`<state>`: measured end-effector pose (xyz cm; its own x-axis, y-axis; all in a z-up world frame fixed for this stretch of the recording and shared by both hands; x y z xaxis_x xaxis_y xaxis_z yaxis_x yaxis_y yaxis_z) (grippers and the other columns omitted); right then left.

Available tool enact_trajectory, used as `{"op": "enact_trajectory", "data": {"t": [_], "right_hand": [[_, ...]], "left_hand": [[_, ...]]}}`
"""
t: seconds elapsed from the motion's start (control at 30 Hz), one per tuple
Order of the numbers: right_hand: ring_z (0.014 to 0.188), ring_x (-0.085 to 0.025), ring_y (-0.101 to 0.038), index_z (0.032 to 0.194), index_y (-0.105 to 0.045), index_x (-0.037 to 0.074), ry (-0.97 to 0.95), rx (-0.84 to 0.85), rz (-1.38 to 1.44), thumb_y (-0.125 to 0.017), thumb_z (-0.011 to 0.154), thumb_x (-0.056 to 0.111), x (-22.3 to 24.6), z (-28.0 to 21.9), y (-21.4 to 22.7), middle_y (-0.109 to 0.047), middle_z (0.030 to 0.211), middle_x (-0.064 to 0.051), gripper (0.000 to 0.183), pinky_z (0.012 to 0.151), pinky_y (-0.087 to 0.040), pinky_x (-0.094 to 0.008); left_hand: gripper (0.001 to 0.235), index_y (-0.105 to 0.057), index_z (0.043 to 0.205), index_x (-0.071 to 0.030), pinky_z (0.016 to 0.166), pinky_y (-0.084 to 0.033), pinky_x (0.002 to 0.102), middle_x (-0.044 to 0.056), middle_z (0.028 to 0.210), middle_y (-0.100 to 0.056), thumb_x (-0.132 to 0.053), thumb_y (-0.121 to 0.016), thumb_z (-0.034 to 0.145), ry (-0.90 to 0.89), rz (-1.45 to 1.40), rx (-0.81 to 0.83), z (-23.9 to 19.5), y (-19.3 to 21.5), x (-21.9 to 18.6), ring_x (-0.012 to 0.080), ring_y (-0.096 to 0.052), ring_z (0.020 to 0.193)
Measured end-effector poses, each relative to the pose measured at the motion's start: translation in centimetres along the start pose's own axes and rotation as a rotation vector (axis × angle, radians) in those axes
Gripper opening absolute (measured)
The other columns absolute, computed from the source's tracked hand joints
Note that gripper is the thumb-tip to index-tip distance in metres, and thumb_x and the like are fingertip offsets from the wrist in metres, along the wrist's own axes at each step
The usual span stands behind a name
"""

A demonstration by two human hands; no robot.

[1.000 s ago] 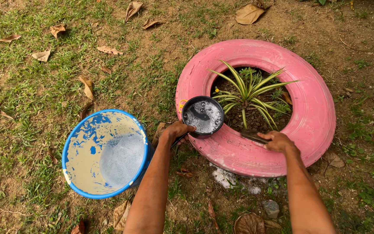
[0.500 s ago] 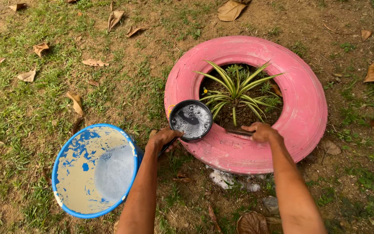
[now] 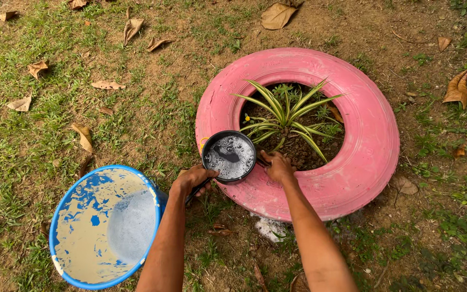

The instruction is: The person scrubs the outer edge of a pink-painted tire planter using a brush and soapy water from a blue bucket and a small black container.

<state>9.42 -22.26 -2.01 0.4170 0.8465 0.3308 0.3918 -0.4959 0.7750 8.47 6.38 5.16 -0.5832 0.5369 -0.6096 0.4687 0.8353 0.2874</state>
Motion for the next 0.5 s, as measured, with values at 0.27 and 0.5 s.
{"op": "enact_trajectory", "data": {"t": [0.27, 0.5], "right_hand": [[0.086, -0.014, -0.058, 0.142, -0.056, 0.045, -0.129, 0.287, 0.194, -0.073, 0.087, -0.001, -9.8, -1.7, 7.3, -0.055, 0.142, -0.008, 0.074, 0.067, -0.051, -0.025], [0.077, -0.018, -0.05, 0.143, -0.058, 0.047, -0.178, 0.263, 0.22, -0.072, 0.088, 0.009, -10.9, 0.8, 5.7, -0.078, 0.127, -0.005, 0.068, 0.069, -0.045, -0.034]], "left_hand": [[0.028, -0.066, 0.108, -0.014, 0.041, -0.04, 0.029, 0.002, 0.066, -0.06, -0.037, -0.069, 0.093, -0.016, -0.031, 0.009, 0.1, -0.2, 0.4, 0.0115, -0.048, 0.046], [0.032, -0.068, 0.107, -0.009, 0.04, -0.042, 0.027, 0.0, 0.065, -0.06, -0.039, -0.069, 0.094, 0.008, 0.051, -0.016, -0.1, 0.1, 0.0, 0.01, -0.05, 0.046]]}}
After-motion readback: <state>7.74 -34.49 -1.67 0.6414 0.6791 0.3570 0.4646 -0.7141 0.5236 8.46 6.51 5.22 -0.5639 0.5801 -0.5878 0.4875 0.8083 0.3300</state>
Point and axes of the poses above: each hand's wrist, its own z-axis towards the middle knuckle, its own y-axis out of the back of the hand, x = y × z, the point moved 2 cm from there along z, towards the middle knuckle
